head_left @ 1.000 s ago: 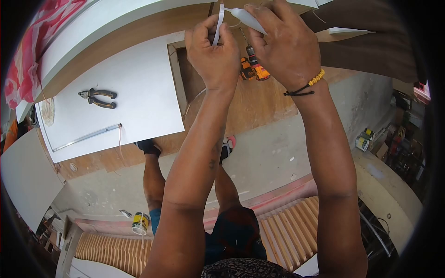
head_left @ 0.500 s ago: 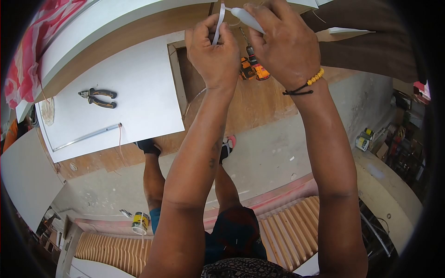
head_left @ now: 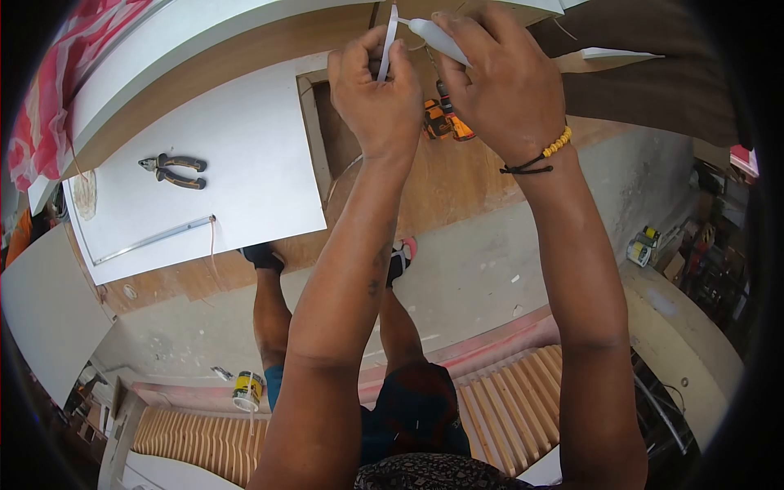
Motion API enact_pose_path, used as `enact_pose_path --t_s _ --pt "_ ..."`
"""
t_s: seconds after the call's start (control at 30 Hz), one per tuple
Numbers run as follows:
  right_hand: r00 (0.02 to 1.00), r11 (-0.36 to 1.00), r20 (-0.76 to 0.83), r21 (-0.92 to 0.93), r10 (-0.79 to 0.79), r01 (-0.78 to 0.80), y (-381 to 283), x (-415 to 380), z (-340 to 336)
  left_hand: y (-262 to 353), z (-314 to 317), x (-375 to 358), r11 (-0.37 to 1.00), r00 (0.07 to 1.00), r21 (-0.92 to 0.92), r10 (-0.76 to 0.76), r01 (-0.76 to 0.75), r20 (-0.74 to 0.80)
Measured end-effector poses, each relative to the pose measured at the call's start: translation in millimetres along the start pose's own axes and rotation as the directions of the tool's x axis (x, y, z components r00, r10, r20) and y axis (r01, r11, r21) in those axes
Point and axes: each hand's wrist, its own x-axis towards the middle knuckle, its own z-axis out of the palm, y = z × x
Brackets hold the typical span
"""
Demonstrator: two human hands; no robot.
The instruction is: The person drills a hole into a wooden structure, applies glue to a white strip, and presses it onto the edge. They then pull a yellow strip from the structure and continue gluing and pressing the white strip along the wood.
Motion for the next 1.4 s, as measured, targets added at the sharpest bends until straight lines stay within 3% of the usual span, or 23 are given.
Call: enact_pose_path --t_s 0.3,0.5,0.7,0.9,1.4 --pt "1.000 1.000 0.001 0.012 -0.016 0.016 0 -5 2 -13 -3 -5 1.000 1.000 -0.007 0.028 -0.028 0.003" --pt "1.000 1.000 0.011 0.010 -0.015 0.015 -3 -6 2 -14 0 -9 0.995 0.999 -0.094 -0.041 0.041 0.000" --pt "1.000 1.000 0.019 0.004 0.000 0.000 -4 -7 1 -11 -2 -14 0.994 0.994 -0.020 -0.106 0.106 0.016" --pt "1.000 1.000 0.024 -0.005 0.018 -0.018 -4 -7 2 -11 -7 -20 0.996 0.997 0.049 -0.071 0.071 0.002" --pt "0.999 1.000 0.047 -0.006 0.005 -0.004 -7 -8 3 -16 -21 -35 0.993 0.993 -0.010 -0.119 0.119 0.018"
